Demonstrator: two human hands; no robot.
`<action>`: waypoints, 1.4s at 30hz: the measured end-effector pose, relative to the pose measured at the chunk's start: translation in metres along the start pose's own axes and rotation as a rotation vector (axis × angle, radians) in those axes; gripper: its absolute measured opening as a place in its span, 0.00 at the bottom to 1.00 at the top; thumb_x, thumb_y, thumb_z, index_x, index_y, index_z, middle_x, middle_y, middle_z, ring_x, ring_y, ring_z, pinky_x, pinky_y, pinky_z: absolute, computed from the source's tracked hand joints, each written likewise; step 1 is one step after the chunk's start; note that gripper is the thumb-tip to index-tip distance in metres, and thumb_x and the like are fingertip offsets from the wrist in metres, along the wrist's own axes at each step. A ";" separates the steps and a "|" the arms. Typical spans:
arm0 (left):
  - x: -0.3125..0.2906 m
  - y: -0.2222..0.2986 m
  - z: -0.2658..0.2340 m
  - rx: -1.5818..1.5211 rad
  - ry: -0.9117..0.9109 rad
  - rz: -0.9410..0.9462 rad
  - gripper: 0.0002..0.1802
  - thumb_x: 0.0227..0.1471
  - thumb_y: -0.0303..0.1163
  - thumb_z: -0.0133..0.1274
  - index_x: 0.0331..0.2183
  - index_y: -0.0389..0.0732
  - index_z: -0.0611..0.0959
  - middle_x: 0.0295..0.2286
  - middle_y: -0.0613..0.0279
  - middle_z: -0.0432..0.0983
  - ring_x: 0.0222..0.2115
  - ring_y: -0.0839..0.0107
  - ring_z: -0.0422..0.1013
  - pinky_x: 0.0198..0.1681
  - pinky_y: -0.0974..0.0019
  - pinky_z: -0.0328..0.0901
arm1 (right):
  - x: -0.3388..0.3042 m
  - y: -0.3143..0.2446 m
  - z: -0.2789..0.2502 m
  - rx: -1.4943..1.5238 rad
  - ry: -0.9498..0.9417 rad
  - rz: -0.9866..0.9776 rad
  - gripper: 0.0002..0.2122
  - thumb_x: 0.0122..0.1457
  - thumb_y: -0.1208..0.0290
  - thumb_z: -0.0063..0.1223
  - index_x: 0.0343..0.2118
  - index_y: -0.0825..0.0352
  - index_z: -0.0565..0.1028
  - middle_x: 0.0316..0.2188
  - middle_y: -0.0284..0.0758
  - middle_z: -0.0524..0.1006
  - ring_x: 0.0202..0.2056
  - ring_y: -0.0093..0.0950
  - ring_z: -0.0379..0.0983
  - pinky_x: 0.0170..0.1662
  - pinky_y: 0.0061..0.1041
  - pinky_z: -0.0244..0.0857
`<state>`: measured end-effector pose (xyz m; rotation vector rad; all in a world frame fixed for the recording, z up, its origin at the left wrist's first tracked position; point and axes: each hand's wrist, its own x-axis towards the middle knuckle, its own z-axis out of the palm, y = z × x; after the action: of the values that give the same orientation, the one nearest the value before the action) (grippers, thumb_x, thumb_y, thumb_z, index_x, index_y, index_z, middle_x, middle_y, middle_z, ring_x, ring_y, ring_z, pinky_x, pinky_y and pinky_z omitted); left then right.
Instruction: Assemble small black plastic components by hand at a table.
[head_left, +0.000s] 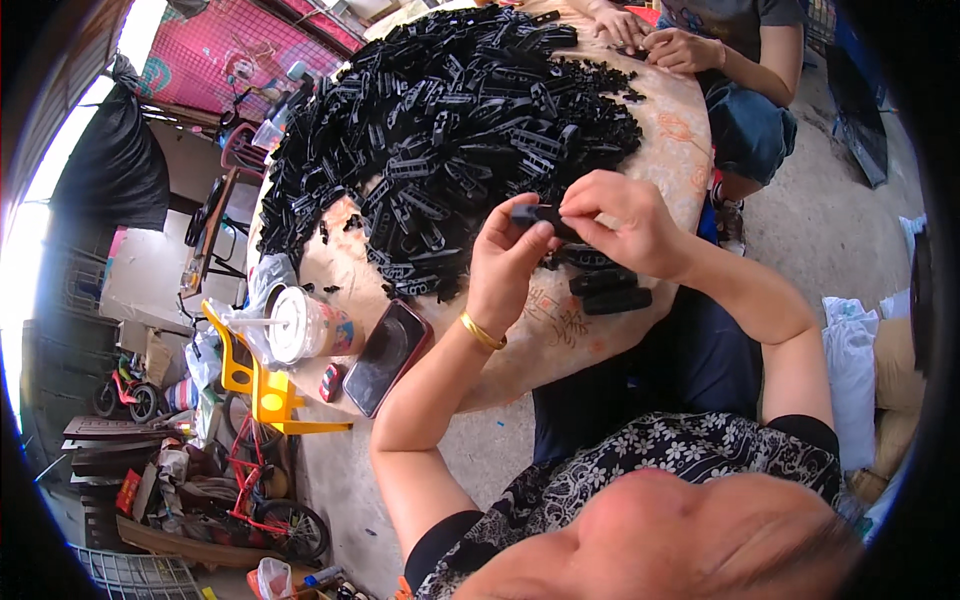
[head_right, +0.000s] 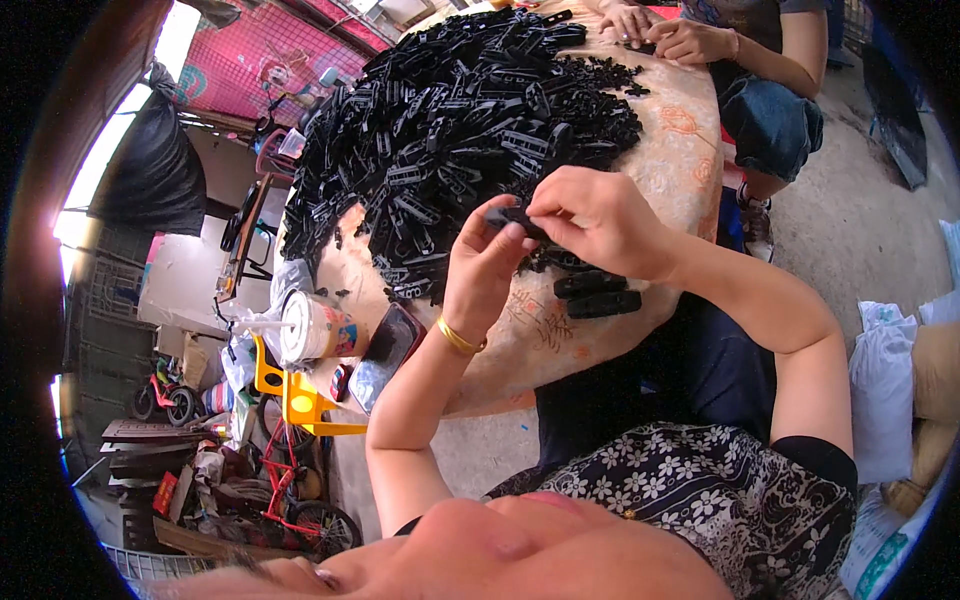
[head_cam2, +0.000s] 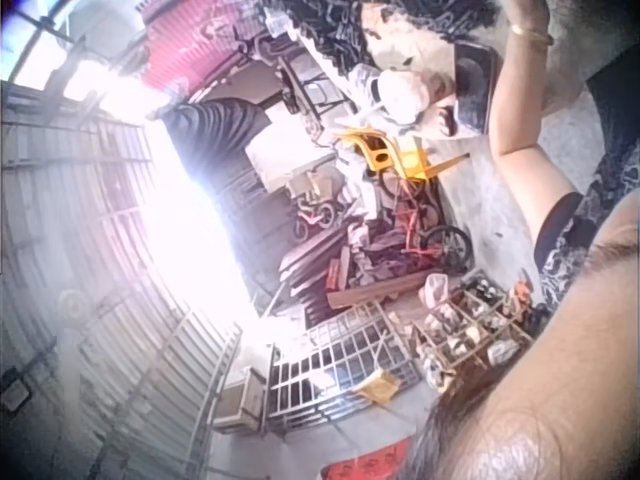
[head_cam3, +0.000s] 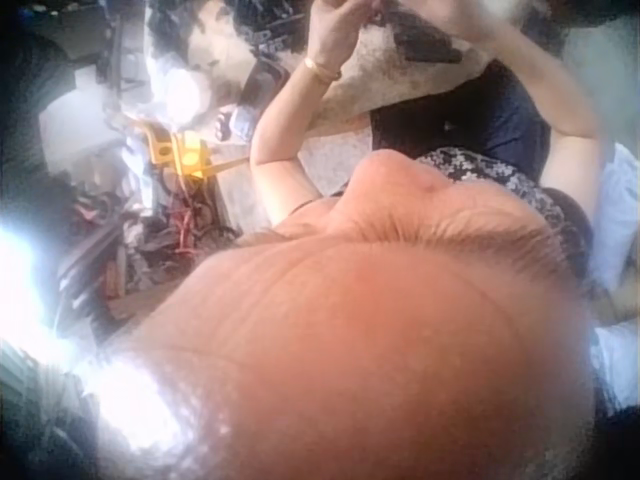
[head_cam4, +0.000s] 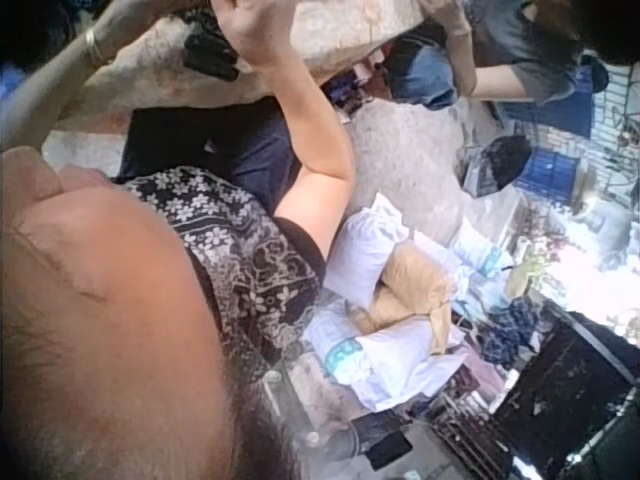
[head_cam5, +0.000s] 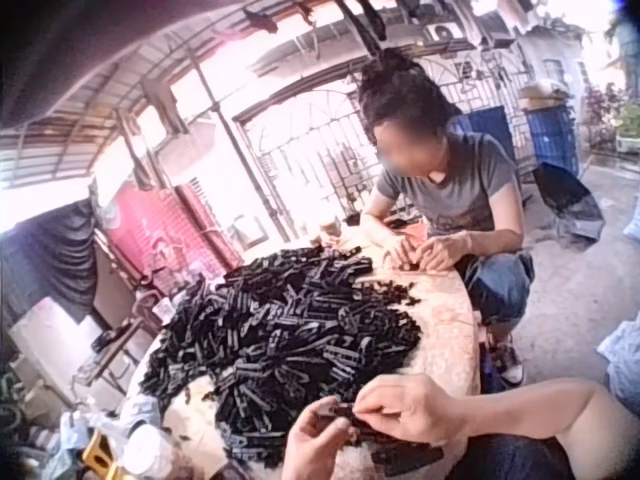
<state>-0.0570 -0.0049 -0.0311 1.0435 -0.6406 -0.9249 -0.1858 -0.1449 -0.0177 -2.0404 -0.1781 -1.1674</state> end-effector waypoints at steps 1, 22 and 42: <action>0.002 0.002 0.003 -0.081 0.021 -0.027 0.21 0.56 0.27 0.49 0.51 0.37 0.67 0.35 0.59 0.74 0.33 0.71 0.74 0.40 0.65 0.71 | 0.000 0.001 -0.001 0.018 0.017 0.012 0.06 0.47 0.84 0.56 0.29 0.70 0.75 0.29 0.37 0.76 0.29 0.33 0.75 0.31 0.25 0.69; -0.004 0.032 0.000 0.314 -0.269 -0.239 0.19 0.56 0.30 0.50 0.47 0.31 0.72 0.39 0.53 0.75 0.32 0.70 0.75 0.35 0.72 0.70 | 0.004 0.000 -0.018 -0.212 -0.274 -0.294 0.10 0.42 0.81 0.57 0.31 0.67 0.77 0.34 0.33 0.76 0.40 0.33 0.71 0.37 0.25 0.70; 0.030 0.038 -0.042 1.882 0.059 0.755 0.20 0.43 0.21 0.49 0.42 0.36 0.77 0.48 0.54 0.69 0.50 0.54 0.62 0.53 0.59 0.59 | -0.013 0.035 -0.066 -0.091 -0.410 0.397 0.13 0.50 0.66 0.60 0.34 0.71 0.76 0.24 0.36 0.77 0.25 0.25 0.72 0.32 0.22 0.66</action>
<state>0.0039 -0.0051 -0.0118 2.1144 -1.7659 0.7089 -0.2219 -0.2111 -0.0281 -2.2459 0.0827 -0.5177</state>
